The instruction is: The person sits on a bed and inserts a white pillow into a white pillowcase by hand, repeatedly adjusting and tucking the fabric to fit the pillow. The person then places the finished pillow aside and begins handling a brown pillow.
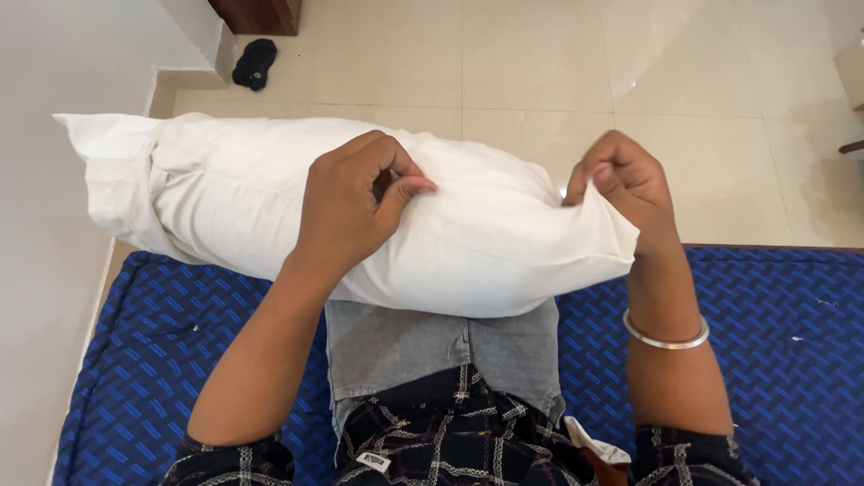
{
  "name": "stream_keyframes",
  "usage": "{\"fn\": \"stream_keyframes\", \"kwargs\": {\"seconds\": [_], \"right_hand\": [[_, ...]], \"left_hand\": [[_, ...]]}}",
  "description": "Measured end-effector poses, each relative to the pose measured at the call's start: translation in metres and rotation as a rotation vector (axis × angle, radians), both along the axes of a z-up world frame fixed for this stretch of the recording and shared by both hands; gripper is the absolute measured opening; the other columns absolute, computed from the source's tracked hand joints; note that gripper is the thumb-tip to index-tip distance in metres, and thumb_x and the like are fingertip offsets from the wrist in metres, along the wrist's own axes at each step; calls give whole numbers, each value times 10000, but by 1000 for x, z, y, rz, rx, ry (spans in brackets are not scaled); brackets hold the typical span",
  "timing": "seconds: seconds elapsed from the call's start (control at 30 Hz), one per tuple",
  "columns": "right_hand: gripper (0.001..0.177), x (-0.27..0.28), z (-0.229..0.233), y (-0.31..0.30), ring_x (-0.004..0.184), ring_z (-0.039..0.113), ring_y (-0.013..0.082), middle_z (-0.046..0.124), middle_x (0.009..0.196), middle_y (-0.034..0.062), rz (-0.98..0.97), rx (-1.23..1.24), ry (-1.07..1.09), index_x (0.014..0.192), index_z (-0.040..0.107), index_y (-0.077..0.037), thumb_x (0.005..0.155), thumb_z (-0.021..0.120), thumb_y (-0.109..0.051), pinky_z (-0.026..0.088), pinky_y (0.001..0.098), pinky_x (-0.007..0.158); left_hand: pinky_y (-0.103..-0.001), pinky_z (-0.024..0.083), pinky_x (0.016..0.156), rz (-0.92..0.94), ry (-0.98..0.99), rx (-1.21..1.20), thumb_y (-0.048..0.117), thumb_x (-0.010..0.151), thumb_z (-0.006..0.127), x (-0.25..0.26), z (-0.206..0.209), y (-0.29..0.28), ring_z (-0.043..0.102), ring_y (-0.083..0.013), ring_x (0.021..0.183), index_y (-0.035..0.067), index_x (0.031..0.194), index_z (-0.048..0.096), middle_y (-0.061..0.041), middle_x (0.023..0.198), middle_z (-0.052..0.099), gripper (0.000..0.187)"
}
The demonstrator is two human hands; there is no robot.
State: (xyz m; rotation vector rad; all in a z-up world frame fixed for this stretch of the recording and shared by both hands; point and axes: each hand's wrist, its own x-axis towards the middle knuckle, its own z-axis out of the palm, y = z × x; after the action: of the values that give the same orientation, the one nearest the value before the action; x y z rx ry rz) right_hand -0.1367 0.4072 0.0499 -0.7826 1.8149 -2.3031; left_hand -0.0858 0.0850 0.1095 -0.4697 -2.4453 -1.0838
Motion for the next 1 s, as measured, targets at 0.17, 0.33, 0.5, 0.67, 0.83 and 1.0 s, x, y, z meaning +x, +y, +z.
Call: {"fn": "stream_keyframes", "kwargs": {"seconds": [0.17,0.33,0.5,0.67,0.83,1.0], "right_hand": [[215,-10,26,-7,814,540,89,622,867,39,1,290,140,966,557,-46,1096,615,-207,457,251,775],[174,-3,41,-11,858,555,119,601,946,75,-91,251,363,1013,551,-25,1097,641,-147,480,256,814],[151,26,20,-12,960,593,143,606,1057,88,-318,-100,300,1081,572,-22,1157,577,-152,540,307,943],[78,42,-14,-18,1058,607,172,602,1160,100,-455,-67,274,1090,581,-3,1077,593,-79,521,306,977],[236,54,-24,-27,1151,635,214,654,1232,121,-514,197,272,1212,655,45,984,604,21,505,299,1041],[452,37,-11,-38,1260,605,255,607,1293,139,-491,252,301,1243,636,67,812,505,104,472,355,1143]], "left_hand": [[-299,491,627,5,31,-11,205,886,835,3,3,-1,611,-175,687,47,840,665,-47,801,661,237],[-309,468,575,-41,89,-2,211,874,837,-3,-6,-2,587,-182,606,51,826,677,-61,749,664,231],[-280,506,610,26,77,219,203,975,758,-11,-21,-10,636,-145,631,38,876,636,-46,757,678,228],[-315,438,561,176,42,191,205,1030,708,-17,-36,-11,535,-197,557,16,891,589,-81,675,600,263],[-345,462,575,218,45,164,234,1054,643,-21,-41,-5,589,-243,586,37,929,583,-95,717,637,241],[-372,460,565,149,-160,109,275,1044,610,-32,-41,-8,615,-268,554,66,919,598,-87,631,627,244]]}}
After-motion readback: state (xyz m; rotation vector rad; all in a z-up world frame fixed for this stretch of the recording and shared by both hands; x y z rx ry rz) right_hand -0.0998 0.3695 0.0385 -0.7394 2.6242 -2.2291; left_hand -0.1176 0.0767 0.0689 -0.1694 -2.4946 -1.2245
